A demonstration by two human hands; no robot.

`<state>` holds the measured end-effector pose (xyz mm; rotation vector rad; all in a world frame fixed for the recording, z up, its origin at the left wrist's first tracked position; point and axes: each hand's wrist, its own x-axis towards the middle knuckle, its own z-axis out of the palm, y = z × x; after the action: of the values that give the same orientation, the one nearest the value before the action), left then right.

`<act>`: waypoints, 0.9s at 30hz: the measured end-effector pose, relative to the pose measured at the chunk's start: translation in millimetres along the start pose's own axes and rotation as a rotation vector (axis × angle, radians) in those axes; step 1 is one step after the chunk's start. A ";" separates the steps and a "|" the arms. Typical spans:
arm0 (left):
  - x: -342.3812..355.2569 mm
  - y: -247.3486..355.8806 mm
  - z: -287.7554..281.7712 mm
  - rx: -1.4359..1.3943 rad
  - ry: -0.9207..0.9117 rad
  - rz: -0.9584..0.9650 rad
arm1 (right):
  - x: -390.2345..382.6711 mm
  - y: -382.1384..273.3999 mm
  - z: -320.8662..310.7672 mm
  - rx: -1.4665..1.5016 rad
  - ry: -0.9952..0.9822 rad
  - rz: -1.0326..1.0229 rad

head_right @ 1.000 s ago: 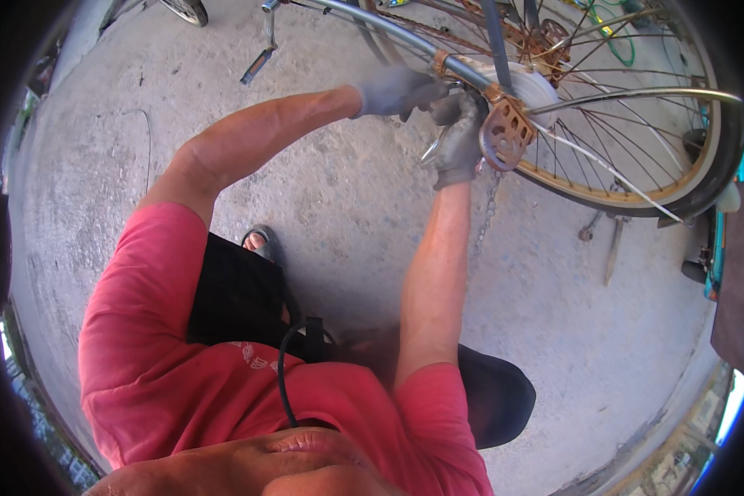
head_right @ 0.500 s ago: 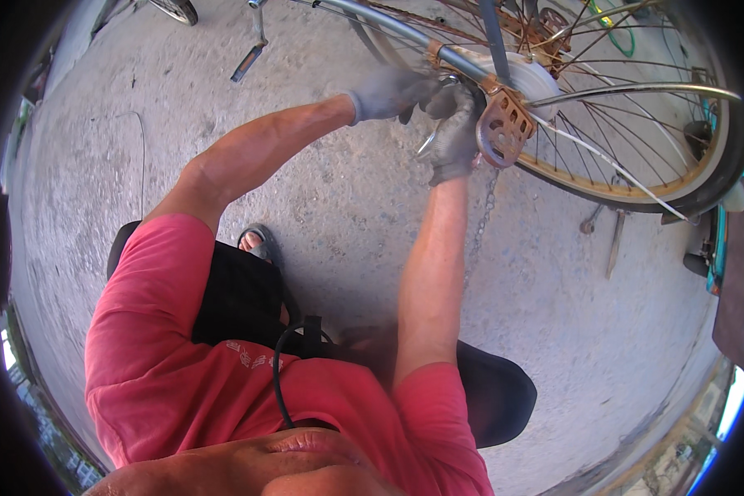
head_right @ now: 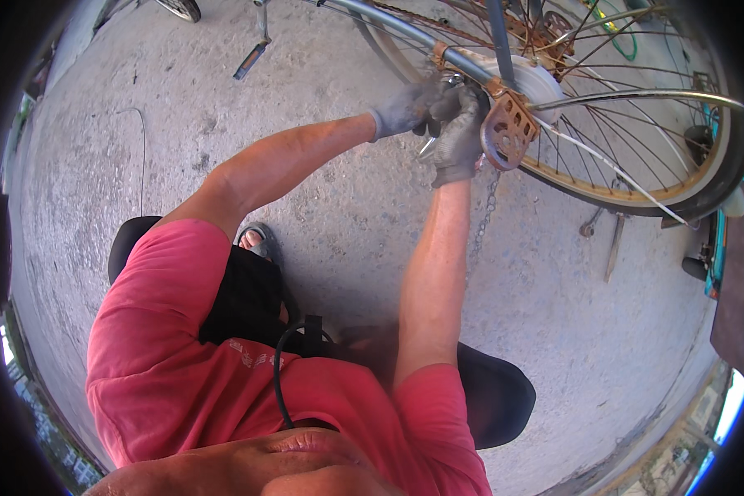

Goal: The person squats and uses a wrench to tighten bolts on the rear wheel hub of a bicycle. They then stand up, briefly adjust the handlebars, and walk away from the bike.

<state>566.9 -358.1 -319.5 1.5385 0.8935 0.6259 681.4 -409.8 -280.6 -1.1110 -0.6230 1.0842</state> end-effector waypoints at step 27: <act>12.7 29.3 -32.2 0.511 -0.203 -0.016 | 2.1 1.3 1.7 -0.017 -0.023 -0.081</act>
<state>553.7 -329.8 -286.6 2.0063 0.9513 0.2262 680.3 -407.2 -281.4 -1.0805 -0.6913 1.0246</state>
